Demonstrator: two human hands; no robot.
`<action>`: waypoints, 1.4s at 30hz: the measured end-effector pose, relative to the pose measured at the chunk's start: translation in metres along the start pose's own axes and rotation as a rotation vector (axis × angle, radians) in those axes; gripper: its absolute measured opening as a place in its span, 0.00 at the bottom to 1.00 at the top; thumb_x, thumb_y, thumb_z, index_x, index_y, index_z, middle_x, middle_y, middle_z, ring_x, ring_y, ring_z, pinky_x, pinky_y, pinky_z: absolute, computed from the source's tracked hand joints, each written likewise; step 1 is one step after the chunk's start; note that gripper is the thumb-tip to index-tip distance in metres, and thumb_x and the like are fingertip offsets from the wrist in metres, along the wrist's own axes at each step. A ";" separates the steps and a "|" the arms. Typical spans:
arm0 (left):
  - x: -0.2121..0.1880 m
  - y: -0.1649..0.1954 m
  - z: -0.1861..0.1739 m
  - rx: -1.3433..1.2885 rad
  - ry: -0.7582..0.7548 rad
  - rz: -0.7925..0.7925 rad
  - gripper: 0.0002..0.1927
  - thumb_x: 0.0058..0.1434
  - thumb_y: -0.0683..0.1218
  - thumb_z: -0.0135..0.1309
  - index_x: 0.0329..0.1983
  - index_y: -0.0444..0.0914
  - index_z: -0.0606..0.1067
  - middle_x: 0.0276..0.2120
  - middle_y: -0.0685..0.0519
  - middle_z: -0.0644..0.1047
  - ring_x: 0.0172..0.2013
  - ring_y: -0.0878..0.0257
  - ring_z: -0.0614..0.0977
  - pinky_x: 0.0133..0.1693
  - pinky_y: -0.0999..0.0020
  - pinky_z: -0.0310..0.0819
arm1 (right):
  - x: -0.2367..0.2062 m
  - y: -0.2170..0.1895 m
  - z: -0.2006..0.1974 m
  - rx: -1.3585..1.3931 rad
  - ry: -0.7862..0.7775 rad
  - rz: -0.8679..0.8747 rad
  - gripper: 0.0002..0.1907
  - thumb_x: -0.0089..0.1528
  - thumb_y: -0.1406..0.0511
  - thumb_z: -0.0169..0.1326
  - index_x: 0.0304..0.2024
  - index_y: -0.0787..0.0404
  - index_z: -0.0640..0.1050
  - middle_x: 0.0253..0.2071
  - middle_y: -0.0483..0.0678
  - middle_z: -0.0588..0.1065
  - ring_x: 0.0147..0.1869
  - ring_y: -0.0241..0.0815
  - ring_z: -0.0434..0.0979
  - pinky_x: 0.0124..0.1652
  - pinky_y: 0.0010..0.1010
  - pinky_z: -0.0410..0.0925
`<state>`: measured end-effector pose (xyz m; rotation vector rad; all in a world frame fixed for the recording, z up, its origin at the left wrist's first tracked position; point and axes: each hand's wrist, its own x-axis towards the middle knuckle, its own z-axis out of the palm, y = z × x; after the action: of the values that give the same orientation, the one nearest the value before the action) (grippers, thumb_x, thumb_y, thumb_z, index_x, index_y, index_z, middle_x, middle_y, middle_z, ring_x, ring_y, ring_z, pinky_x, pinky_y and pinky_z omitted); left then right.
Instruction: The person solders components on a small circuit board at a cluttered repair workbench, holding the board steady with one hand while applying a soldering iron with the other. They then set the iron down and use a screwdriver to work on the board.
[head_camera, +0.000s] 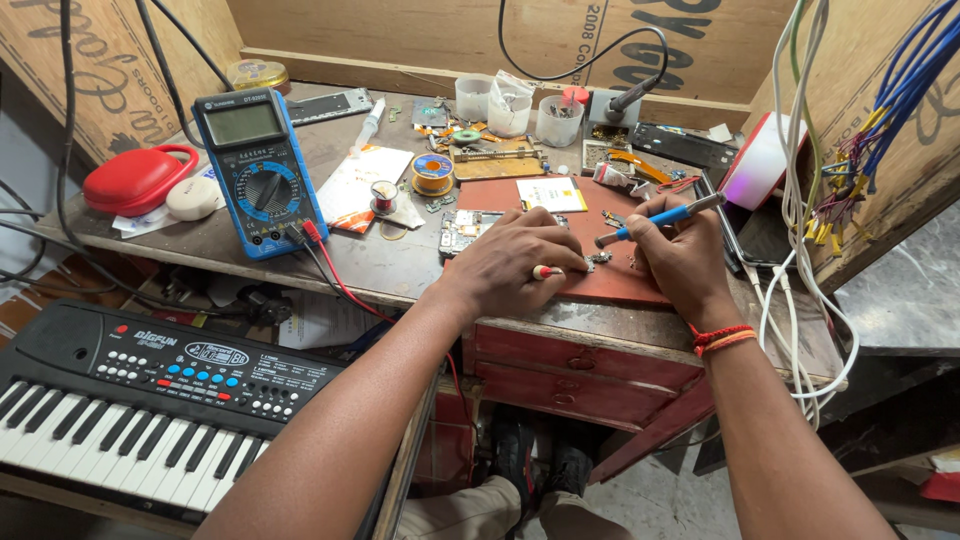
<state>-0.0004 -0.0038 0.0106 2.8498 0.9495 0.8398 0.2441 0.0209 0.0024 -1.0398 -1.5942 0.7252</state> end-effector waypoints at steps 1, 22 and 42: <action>0.000 0.000 -0.001 -0.003 0.000 -0.003 0.14 0.59 0.46 0.54 0.47 0.47 0.83 0.48 0.61 0.80 0.54 0.60 0.74 0.59 0.60 0.66 | 0.000 0.001 0.000 0.005 -0.016 -0.014 0.06 0.65 0.68 0.57 0.36 0.65 0.76 0.22 0.43 0.72 0.21 0.29 0.70 0.20 0.22 0.61; 0.000 0.000 0.001 -0.007 -0.018 -0.045 0.16 0.59 0.47 0.52 0.49 0.49 0.84 0.49 0.62 0.80 0.55 0.60 0.74 0.60 0.60 0.66 | -0.003 -0.004 0.002 0.021 -0.034 -0.090 0.07 0.65 0.66 0.60 0.36 0.65 0.79 0.23 0.41 0.75 0.22 0.27 0.71 0.21 0.21 0.63; 0.000 -0.001 0.001 -0.010 0.004 -0.039 0.16 0.59 0.47 0.52 0.47 0.49 0.84 0.47 0.62 0.80 0.54 0.61 0.74 0.58 0.59 0.66 | -0.001 0.005 0.002 -0.170 -0.044 -0.144 0.06 0.65 0.67 0.61 0.35 0.65 0.81 0.23 0.41 0.73 0.25 0.26 0.67 0.23 0.21 0.58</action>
<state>-0.0001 -0.0031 0.0092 2.8122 0.9946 0.8448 0.2438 0.0221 -0.0034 -1.0242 -1.7728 0.5257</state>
